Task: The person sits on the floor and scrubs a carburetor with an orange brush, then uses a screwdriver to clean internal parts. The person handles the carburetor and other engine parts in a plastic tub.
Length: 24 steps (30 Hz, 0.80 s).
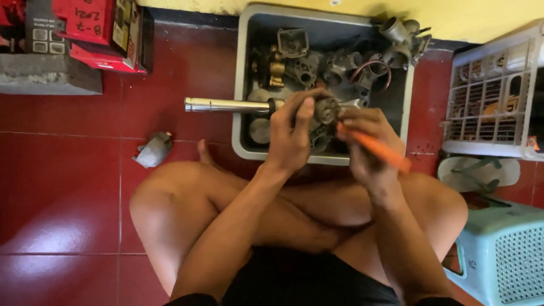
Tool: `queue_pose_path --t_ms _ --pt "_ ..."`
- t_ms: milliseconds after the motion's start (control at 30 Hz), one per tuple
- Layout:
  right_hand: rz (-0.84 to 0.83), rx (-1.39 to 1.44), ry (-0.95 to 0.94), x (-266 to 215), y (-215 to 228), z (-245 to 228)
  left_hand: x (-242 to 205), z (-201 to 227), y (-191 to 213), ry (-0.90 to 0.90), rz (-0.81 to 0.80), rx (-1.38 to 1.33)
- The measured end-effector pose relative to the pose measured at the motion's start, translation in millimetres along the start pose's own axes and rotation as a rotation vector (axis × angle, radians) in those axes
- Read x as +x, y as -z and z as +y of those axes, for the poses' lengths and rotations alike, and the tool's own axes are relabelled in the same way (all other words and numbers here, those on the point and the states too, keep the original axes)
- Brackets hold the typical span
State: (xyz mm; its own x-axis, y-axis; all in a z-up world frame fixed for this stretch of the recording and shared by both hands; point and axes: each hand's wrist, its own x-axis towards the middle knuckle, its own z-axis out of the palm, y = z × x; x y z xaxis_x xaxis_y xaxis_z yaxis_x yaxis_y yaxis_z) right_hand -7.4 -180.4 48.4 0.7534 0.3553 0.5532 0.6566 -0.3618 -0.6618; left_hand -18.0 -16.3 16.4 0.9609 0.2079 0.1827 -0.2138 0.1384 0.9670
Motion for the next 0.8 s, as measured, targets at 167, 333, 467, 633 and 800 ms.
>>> queue_pose_path --t_ms 167,333,467,633,800 --pt "0.108 0.125 0.014 3 4 -3 2 9 3 -0.014 -0.050 -0.084" --pt "0.206 0.082 0.060 0 3 -8 9 1 -3 -0.040 -0.044 -0.201" --pt "0.105 0.029 -0.021 -1 9 1 5 -10 0 -0.007 -0.084 -0.233" --pt "0.273 0.120 -0.039 -11 7 5 8 -7 1 -0.010 -0.094 -0.239" --pt "0.117 -0.029 0.077 -2 27 11 8 -14 2 -0.038 -0.084 -0.193"
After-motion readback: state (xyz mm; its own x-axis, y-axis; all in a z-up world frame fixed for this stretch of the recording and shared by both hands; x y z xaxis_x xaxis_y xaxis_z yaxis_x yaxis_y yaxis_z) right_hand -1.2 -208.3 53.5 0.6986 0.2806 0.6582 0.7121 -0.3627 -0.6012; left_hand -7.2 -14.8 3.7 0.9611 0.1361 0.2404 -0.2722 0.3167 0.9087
